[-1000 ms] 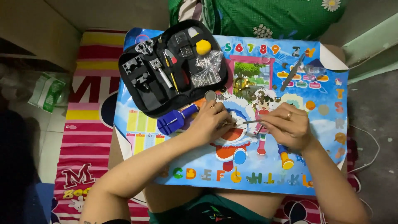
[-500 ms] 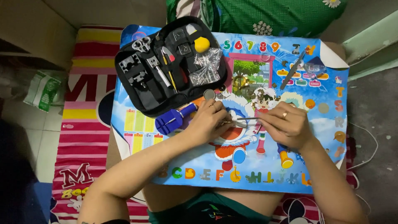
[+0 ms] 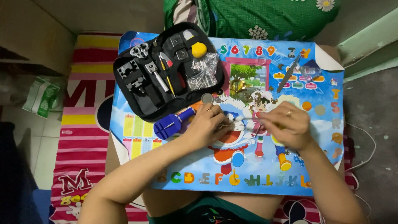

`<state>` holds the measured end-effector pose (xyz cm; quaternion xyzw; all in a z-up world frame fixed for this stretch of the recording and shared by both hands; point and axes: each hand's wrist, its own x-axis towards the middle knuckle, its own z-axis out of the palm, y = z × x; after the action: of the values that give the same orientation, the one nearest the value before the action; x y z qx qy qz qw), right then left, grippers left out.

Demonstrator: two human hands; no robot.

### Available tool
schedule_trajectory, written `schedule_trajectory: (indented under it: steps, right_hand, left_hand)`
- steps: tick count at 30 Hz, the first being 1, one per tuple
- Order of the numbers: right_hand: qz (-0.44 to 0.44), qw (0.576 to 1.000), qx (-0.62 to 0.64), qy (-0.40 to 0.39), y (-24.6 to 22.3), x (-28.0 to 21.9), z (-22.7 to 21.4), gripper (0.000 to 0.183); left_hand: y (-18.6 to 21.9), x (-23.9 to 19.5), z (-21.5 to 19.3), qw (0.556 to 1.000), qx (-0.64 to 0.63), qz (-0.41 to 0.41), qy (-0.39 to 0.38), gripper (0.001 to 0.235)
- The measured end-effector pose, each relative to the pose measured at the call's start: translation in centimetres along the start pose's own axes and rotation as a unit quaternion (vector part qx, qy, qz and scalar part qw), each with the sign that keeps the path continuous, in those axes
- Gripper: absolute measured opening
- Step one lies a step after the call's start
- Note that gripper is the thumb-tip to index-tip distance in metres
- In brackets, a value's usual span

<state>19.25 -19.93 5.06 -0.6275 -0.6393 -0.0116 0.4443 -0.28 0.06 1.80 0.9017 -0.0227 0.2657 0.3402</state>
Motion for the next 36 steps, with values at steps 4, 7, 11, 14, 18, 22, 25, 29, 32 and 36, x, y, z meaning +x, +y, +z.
schedule_trajectory:
  steps: [4, 7, 11, 14, 18, 22, 25, 29, 32, 36]
  right_hand:
    - [0.014, 0.988, -0.103, 0.116, 1.6, -0.7, -1.0, 0.015]
    - [0.048, 0.97, -0.197, 0.135, 2.9, -1.3, -0.8, 0.02]
    - [0.103, 0.959, -0.243, 0.105, 2.9, -1.3, -0.1, 0.026]
    - [0.116, 0.958, -0.248, 0.087, 2.2, -0.8, 0.2, 0.024]
    - [0.133, 0.948, -0.281, 0.071, 2.3, -1.0, 0.4, 0.021]
    - [0.075, 0.962, -0.256, 0.062, 2.0, -1.1, 1.6, 0.012]
    - [0.05, 0.966, -0.251, 0.041, 0.3, -0.2, 2.7, 0.007]
    - [0.044, 0.967, -0.252, 0.016, -0.7, 0.4, 2.9, 0.01]
    - [0.073, 0.97, -0.229, -0.012, -1.3, 0.6, 2.8, 0.011]
    - [0.069, 0.977, -0.202, -0.019, -1.8, 0.4, 3.2, 0.011]
  left_hand:
    - [0.3, -0.1, 0.0, 1.0, 0.011, 0.001, -0.006, 0.015]
    - [0.2, 0.1, 0.0, 1.0, 0.018, 0.017, 0.001, 0.013]
    - [-0.2, 0.0, 1.1, 0.997, 0.062, 0.018, 0.03, 0.012]
    - [-0.4, -0.2, 1.5, 0.995, 0.081, 0.031, 0.045, 0.011]
    - [-0.4, -0.3, 1.6, 0.994, 0.096, 0.037, 0.043, 0.012]
    - [0.0, -0.2, 1.1, 0.994, 0.101, 0.033, 0.033, 0.021]
    - [0.2, -0.2, 1.0, 0.995, 0.088, 0.022, 0.035, 0.018]
    - [0.5, 0.0, 0.5, 0.997, 0.07, 0.01, 0.022, 0.015]
    - [0.5, -0.1, 0.6, 0.997, 0.068, 0.011, 0.03, 0.017]
    - [0.8, 0.1, 0.1, 0.997, 0.067, 0.004, 0.028, 0.016]
